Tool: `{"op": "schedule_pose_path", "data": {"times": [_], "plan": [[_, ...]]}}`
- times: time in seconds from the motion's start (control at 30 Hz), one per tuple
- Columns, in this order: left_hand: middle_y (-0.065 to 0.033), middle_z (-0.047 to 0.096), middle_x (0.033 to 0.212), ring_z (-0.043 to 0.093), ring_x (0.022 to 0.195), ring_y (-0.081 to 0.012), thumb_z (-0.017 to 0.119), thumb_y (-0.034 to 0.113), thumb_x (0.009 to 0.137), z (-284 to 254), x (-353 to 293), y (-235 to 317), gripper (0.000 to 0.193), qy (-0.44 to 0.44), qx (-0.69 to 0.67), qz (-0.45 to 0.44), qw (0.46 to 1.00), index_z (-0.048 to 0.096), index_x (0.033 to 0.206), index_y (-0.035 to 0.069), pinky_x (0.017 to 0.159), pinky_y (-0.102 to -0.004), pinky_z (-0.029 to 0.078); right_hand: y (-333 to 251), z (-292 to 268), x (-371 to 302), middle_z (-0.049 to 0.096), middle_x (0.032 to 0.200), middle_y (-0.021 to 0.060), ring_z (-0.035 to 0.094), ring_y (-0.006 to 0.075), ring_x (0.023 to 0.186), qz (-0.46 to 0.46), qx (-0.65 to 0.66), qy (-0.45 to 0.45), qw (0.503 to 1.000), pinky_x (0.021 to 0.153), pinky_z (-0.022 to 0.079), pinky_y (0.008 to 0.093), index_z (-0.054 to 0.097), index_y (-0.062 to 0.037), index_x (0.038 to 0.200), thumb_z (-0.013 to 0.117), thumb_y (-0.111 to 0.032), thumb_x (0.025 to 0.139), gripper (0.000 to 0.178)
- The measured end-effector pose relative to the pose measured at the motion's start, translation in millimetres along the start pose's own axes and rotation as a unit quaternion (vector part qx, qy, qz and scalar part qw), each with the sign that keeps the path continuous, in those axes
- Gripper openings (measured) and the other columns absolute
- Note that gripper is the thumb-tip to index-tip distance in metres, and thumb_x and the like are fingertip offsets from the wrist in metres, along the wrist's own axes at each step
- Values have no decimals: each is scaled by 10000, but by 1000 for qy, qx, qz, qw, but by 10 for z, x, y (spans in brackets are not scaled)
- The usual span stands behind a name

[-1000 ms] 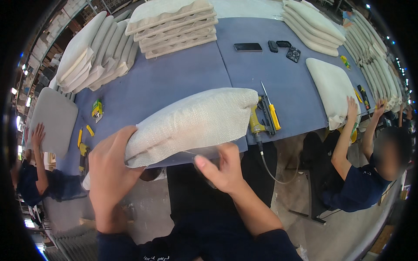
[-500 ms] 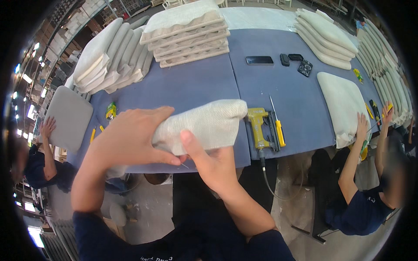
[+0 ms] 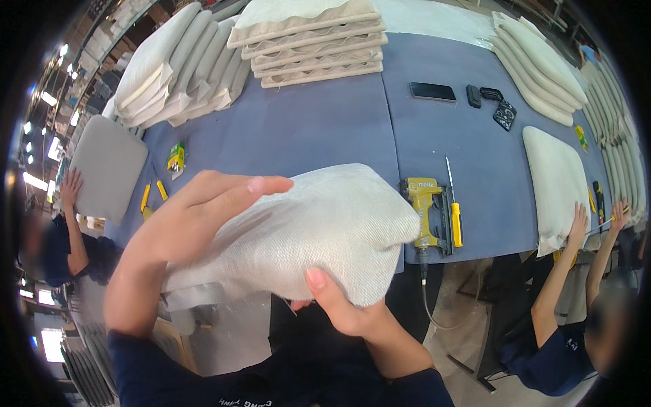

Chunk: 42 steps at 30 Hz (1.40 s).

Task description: The person covers rectangular foam cushions with white fabric in a workshop. They smooth the fabric over the foam, use a staple gun to secure the edges, and use a screwdriver to press the fabric into the corners. The finished cushions are stacked on the table.

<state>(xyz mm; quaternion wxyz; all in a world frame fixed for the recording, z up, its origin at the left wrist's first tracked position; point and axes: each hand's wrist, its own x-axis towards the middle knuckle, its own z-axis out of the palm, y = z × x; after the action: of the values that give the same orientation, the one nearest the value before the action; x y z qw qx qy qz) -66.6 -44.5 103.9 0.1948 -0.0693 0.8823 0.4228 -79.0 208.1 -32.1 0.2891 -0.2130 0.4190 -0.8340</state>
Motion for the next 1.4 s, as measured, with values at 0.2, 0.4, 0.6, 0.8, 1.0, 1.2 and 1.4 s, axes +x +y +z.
{"op": "schedule_pose_path", "data": {"times": [0.2,0.4,0.6,0.8,1.0,1.2,1.4], "plan": [[-257,811,1294,759,1272,-409,464,300,1173,360,46,-275,540,26,-21,225,974,676,1497,-77,1262,-483,404,-13,34,-102,724,1213,199,767,259,942,31,13,-10,999,763,674,377,545,40,1497,714,-186,1079,505],[-234,834,1253,767,1262,-428,399,342,1137,-48,15,-214,602,-24,-106,280,954,816,1258,-76,1297,-498,368,42,-20,-43,731,1180,186,761,247,893,52,26,-15,998,764,665,365,562,36,1478,725,-227,1079,505],[-216,851,1203,779,1237,-423,398,432,1120,88,-67,-24,683,34,-103,201,974,882,1076,-48,1269,-559,372,-13,-4,10,745,1107,161,757,233,837,71,15,-8,997,741,651,345,591,40,1443,720,-257,1086,481],[-183,859,1203,781,1246,-387,465,404,1118,128,-81,-1,597,37,-53,202,977,886,1110,-19,1259,-567,363,5,-32,8,742,1101,159,752,227,839,71,26,-14,997,739,648,342,593,42,1446,722,-236,1079,478],[-170,863,1191,777,1273,-351,523,332,1112,236,-26,44,497,93,-55,173,979,887,1106,-6,1257,-559,362,123,-116,-61,742,1135,163,752,227,873,43,27,-42,998,754,646,346,600,41,1443,726,-210,1072,465],[-184,803,1378,721,1371,-363,507,377,1102,132,-21,-69,552,-20,-80,228,970,810,1332,-23,1267,-547,356,143,-105,-70,740,1134,149,743,213,881,41,28,-41,998,746,638,338,615,33,1424,732,-199,1069,440],[-239,718,1517,605,1503,-398,455,485,1102,198,19,17,724,-47,-80,199,976,682,1512,-67,1289,-525,348,154,-99,-45,733,1112,127,732,191,886,1,38,-44,998,747,620,323,630,25,1388,745,-211,1068,414]]}}
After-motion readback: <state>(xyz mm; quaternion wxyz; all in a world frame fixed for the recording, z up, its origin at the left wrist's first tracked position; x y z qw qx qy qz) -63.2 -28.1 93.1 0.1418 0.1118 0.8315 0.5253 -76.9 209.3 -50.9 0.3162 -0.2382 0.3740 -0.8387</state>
